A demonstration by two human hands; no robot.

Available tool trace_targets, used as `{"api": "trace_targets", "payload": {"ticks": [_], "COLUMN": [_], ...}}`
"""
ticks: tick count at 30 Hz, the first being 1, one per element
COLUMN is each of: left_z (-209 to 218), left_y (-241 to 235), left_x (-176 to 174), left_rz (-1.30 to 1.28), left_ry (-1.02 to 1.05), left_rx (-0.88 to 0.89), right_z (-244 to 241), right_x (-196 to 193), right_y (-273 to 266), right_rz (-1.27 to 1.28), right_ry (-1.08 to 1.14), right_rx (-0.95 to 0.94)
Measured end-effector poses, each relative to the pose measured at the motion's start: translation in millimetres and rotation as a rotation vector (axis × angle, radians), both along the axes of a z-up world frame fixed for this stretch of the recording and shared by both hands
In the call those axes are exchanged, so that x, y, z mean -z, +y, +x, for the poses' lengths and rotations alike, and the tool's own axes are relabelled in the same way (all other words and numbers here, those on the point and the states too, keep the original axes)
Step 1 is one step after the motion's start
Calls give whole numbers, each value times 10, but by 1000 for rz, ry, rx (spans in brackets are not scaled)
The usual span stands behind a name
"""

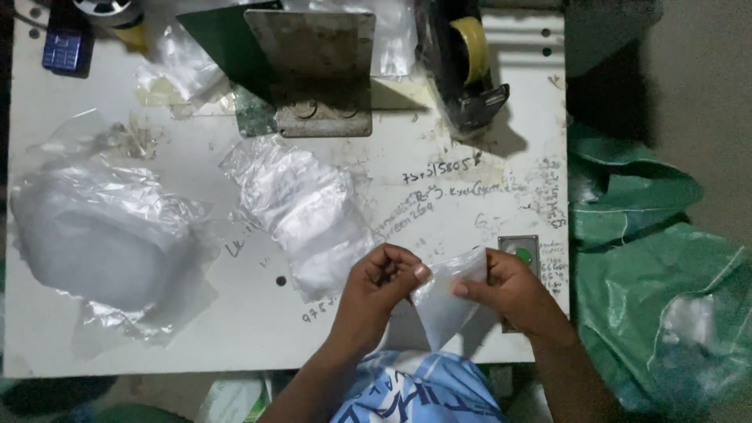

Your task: Folding thin plastic bags on a workbench in a factory setting

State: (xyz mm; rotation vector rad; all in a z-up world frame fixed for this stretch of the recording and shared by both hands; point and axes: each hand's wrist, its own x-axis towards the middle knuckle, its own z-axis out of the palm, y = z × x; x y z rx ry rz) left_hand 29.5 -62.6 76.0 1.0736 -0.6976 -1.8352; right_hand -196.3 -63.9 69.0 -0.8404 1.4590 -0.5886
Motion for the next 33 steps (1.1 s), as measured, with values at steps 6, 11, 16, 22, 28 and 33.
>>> {"api": "trace_targets", "payload": {"ticks": [6, 11, 16, 22, 28, 33], "left_z": [416, 904, 1161, 1043, 1104, 1115], "left_y": [152, 102, -236, -567, -739, -155], "left_x": [140, 429, 578, 883, 895, 215], "left_rz": [-184, -169, -121, -206, -214, -426], "left_ry": [-398, -765, -1169, -1417, -1454, -960], "left_rx": [-196, -542, -636, -424, -163, -18], "right_z": [-37, 184, 905, 1105, 1053, 920], "right_x": [58, 342, 460, 1025, 706, -11], "right_y": [46, -35, 21, 161, 156, 1], "right_rz": [-1051, -674, -1346, -1239, -843, -505], "right_ry": [581, 1010, 564, 1045, 464, 134], "right_rx": [-25, -452, -662, -1036, -650, -201]}}
